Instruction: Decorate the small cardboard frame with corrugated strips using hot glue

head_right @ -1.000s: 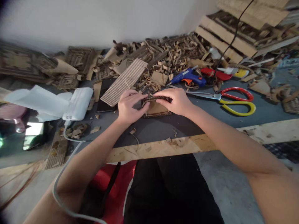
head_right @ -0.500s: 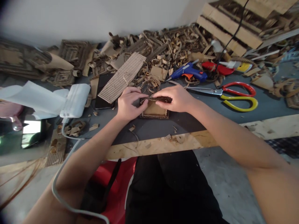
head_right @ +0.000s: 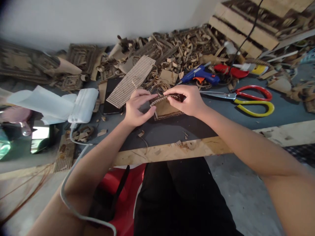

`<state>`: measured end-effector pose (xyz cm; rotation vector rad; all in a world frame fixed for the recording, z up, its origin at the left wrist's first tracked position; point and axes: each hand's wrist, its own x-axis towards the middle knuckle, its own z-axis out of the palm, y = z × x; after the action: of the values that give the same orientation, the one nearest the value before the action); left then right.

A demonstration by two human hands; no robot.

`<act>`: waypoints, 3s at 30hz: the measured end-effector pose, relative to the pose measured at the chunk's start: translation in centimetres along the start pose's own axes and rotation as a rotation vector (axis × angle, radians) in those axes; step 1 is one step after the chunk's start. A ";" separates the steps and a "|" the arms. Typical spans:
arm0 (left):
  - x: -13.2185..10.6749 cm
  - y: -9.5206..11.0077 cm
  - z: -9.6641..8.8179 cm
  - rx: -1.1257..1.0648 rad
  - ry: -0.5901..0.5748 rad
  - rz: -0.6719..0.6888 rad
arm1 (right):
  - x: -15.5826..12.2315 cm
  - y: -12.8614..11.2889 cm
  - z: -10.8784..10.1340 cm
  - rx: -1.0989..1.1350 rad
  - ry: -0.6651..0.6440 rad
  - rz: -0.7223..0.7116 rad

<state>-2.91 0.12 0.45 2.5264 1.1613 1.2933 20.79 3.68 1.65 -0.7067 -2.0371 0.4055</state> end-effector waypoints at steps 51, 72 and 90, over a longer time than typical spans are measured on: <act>0.2 0.4 0.1 -0.153 -0.160 -0.167 | -0.2 0.1 -0.1 -0.270 0.071 -0.188; 0.1 1.0 0.9 0.012 -0.081 -0.205 | -0.3 -1.1 1.3 -0.347 -0.029 -0.179; -0.1 3.4 1.1 0.026 0.081 -0.298 | -0.4 -1.7 1.2 -0.418 -0.014 -0.218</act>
<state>-0.12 -2.11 0.96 2.2241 1.5097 1.3181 19.37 2.08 1.65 -0.7172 -2.2083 -0.1485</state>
